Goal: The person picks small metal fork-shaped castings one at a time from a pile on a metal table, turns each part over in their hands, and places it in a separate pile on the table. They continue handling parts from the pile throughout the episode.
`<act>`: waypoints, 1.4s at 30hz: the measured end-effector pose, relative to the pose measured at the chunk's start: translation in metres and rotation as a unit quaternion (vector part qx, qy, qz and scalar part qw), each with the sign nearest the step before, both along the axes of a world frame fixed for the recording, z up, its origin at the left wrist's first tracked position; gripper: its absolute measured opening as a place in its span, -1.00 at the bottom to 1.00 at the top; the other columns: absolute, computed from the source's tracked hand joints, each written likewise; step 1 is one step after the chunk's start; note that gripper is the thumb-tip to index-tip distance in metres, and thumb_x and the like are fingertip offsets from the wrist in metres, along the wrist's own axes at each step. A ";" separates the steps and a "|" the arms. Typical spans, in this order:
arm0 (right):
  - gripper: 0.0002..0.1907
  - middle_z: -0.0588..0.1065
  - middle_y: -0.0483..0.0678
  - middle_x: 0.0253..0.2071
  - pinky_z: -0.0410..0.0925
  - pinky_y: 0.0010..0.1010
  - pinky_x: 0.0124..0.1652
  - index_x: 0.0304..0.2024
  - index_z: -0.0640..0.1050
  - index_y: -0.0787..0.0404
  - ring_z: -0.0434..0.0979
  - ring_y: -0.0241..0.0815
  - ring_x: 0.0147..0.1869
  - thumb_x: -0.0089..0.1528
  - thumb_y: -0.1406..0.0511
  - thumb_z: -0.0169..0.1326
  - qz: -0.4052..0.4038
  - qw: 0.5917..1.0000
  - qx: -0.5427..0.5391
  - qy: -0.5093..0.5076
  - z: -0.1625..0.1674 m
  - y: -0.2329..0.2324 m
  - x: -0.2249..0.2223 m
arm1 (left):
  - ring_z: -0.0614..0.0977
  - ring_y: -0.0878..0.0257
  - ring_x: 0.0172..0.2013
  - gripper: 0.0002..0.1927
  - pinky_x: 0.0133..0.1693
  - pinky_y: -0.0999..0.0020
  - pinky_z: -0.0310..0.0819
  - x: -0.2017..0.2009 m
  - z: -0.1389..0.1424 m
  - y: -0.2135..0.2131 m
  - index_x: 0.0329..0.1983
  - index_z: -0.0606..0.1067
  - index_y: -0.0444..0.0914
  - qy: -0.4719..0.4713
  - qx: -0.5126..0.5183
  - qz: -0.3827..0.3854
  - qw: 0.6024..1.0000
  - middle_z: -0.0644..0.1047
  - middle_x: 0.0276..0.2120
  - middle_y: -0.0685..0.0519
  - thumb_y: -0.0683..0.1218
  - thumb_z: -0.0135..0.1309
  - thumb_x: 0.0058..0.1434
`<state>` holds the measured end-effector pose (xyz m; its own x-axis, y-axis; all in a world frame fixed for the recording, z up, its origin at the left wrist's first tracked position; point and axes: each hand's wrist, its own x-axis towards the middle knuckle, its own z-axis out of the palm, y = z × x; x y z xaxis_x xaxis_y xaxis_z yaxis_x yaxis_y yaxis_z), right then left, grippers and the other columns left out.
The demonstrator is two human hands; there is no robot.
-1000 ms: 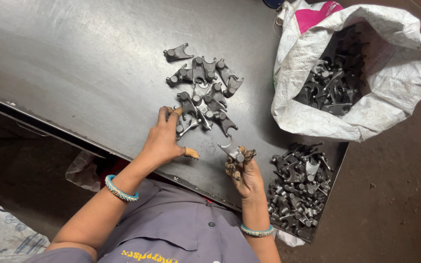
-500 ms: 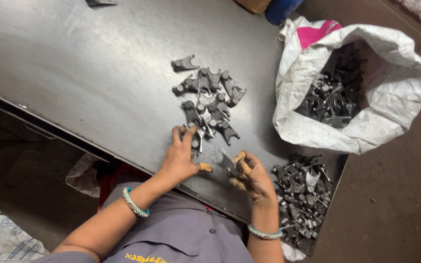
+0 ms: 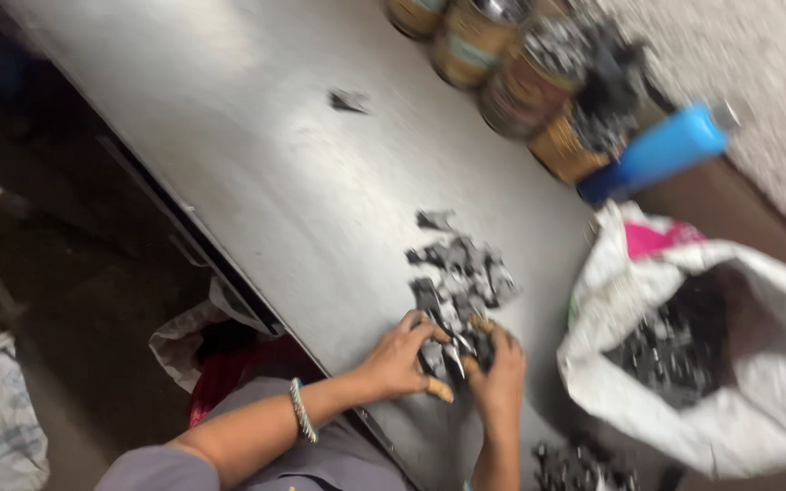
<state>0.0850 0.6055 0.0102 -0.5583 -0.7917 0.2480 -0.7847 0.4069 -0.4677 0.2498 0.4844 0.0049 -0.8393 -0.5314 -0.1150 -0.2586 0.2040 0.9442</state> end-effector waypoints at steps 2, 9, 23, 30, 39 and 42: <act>-0.31 0.52 0.12 0.01 0.32 -0.05 0.02 0.08 0.54 0.09 0.43 0.26 0.05 -0.14 0.38 0.39 -0.042 0.999 0.030 0.014 -0.006 -0.008 0.005 | 0.62 -0.10 -0.06 -0.25 -0.03 0.06 0.56 -0.014 -0.001 -0.048 0.04 0.54 -0.11 0.003 -0.104 0.077 0.992 0.37 0.20 -0.16 0.24 0.49 -0.22; -0.32 0.57 -0.05 -0.06 0.37 -0.14 0.02 0.06 0.56 -0.10 0.51 0.10 0.04 -0.13 0.30 0.44 -0.068 0.990 0.114 0.038 -0.042 -0.011 -0.024 | 0.16 -0.14 0.36 -0.22 0.37 0.01 0.10 -0.065 0.021 -0.263 0.29 0.42 -0.14 -0.006 -0.257 0.337 0.906 0.20 0.40 -0.21 -0.01 0.42 -0.04; -0.38 0.56 -0.05 -0.19 0.40 -0.18 -0.05 -0.04 0.60 -0.07 0.54 0.05 -0.05 -0.15 0.28 0.49 -0.076 0.992 0.104 0.013 -0.019 -0.011 -0.023 | 0.32 0.00 0.30 -0.58 0.28 -0.03 0.26 -0.110 0.048 -0.248 -0.02 0.66 -0.03 -0.101 -0.286 0.067 0.950 0.49 0.20 0.09 0.25 0.16 0.19; -0.57 0.60 -0.01 -0.15 0.47 -0.30 -0.04 -0.05 0.60 0.22 0.59 -0.07 -0.06 0.04 0.51 0.37 -0.082 0.926 -0.172 -0.325 -0.025 0.049 -0.004 | 0.44 -0.03 0.18 -0.61 0.16 -0.08 0.34 -0.098 0.022 -0.160 0.09 0.61 0.02 -0.029 -0.301 0.016 0.953 0.53 0.13 0.08 0.15 0.07 0.24; -0.37 0.50 0.17 0.18 0.45 -0.29 0.14 0.17 0.41 0.22 0.53 0.06 0.26 0.07 0.63 0.21 -0.059 0.641 -0.422 -0.639 -0.030 0.097 0.046 | 0.40 -0.13 0.22 -0.63 0.21 -0.03 0.30 -0.022 0.003 -0.104 0.14 0.59 -0.13 0.081 -0.297 0.053 0.950 0.52 0.19 -0.07 0.06 0.07 0.34; -0.38 0.50 0.16 0.18 0.46 -0.30 0.10 0.17 0.42 0.22 0.54 0.05 0.24 0.08 0.61 0.22 -0.077 0.610 -0.420 -0.668 -0.032 0.095 0.055 | 0.40 -0.12 0.26 -0.63 0.23 -0.01 0.26 0.011 0.016 -0.058 0.12 0.58 -0.23 0.125 -0.369 0.132 0.911 0.54 0.17 -0.15 0.02 0.15 0.32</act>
